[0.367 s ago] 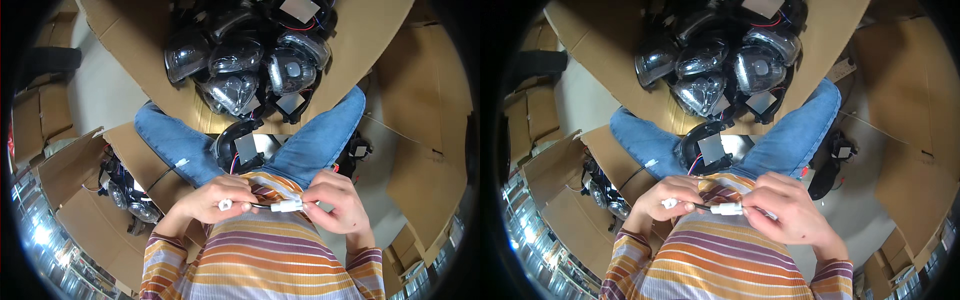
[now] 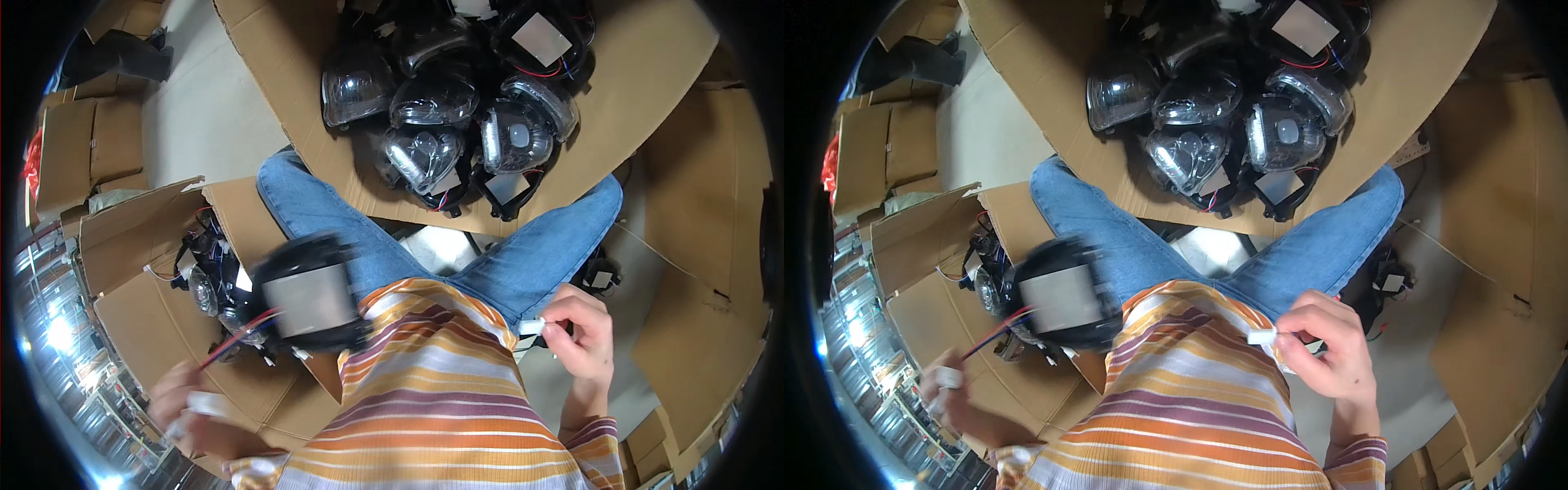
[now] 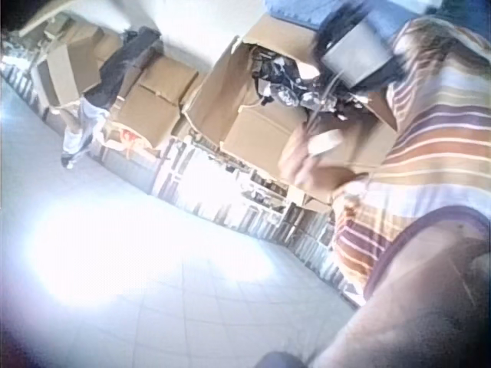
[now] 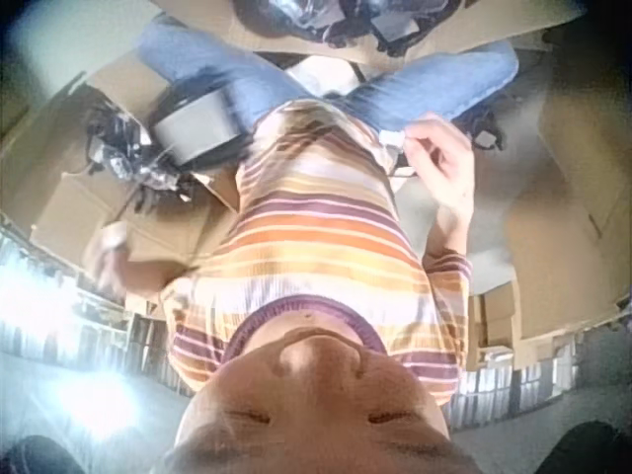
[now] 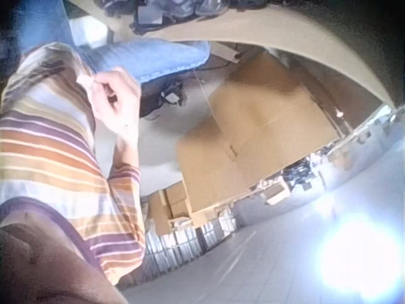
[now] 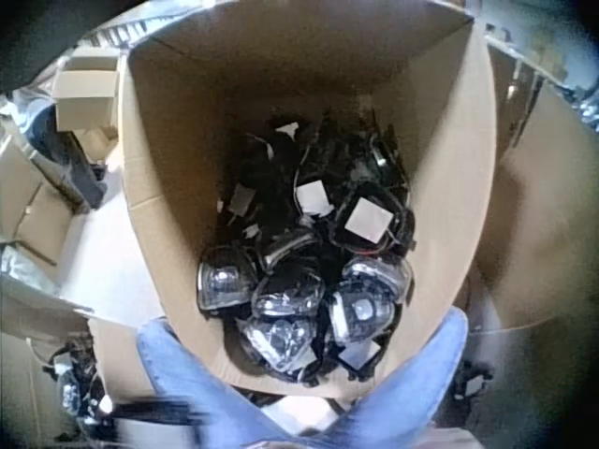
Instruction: The person organizes and sorts fan housing components and wiring harnesses by hand, taking them from large cardboard boxes.
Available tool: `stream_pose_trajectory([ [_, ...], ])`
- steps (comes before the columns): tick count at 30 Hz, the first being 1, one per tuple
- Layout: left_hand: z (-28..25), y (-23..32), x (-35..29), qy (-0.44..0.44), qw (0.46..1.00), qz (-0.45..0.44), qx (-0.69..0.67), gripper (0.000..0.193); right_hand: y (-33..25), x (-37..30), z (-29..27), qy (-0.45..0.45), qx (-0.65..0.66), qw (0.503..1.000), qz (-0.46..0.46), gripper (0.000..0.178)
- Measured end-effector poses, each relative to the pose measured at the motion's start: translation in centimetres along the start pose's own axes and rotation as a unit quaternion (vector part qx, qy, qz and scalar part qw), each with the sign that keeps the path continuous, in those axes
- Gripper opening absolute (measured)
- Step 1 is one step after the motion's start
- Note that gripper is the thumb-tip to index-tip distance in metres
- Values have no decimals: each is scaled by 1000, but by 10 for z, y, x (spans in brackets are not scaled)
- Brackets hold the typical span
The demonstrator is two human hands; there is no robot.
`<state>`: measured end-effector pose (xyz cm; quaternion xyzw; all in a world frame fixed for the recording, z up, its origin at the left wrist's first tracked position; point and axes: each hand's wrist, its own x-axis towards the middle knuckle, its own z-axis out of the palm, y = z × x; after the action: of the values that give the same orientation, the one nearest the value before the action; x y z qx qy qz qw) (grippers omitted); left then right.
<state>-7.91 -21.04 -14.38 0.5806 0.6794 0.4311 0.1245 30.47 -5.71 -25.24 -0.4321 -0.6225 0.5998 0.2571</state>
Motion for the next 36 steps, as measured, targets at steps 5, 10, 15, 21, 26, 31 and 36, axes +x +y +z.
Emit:
stream_pose_trajectory([
  [5, -88, 43, 19, -104, 876, -299, 363, 25, -7, 7, 13, -22, -14, 999, -29, 6],
  [10, -23, -30, 23, -299, 798, -151, 502, 29, -7, 7, 18, -36, 9, 998, -45, 5],
  [15, 174, -72, 89, -362, 885, 122, 267, 41, 6, 0, 10, 0, 15, 1000, -17, 4],
  [21, 364, -74, 134, -309, 838, 379, 242, 50, 12, -5, 8, 15, 19, 1000, -14, 4],
  [26, 380, -115, 151, -256, 847, 360, 297, 36, 23, -10, 1, 49, 33, 998, 9, 4],
  [31, 329, -73, 182, -252, 898, 253, 258, 39, 29, -4, -4, 56, 44, 997, 37, 6],
  [36, 295, -72, 182, -402, 881, 119, 219, 39, 27, 2, -5, 58, 29, 998, 12, 6],
])
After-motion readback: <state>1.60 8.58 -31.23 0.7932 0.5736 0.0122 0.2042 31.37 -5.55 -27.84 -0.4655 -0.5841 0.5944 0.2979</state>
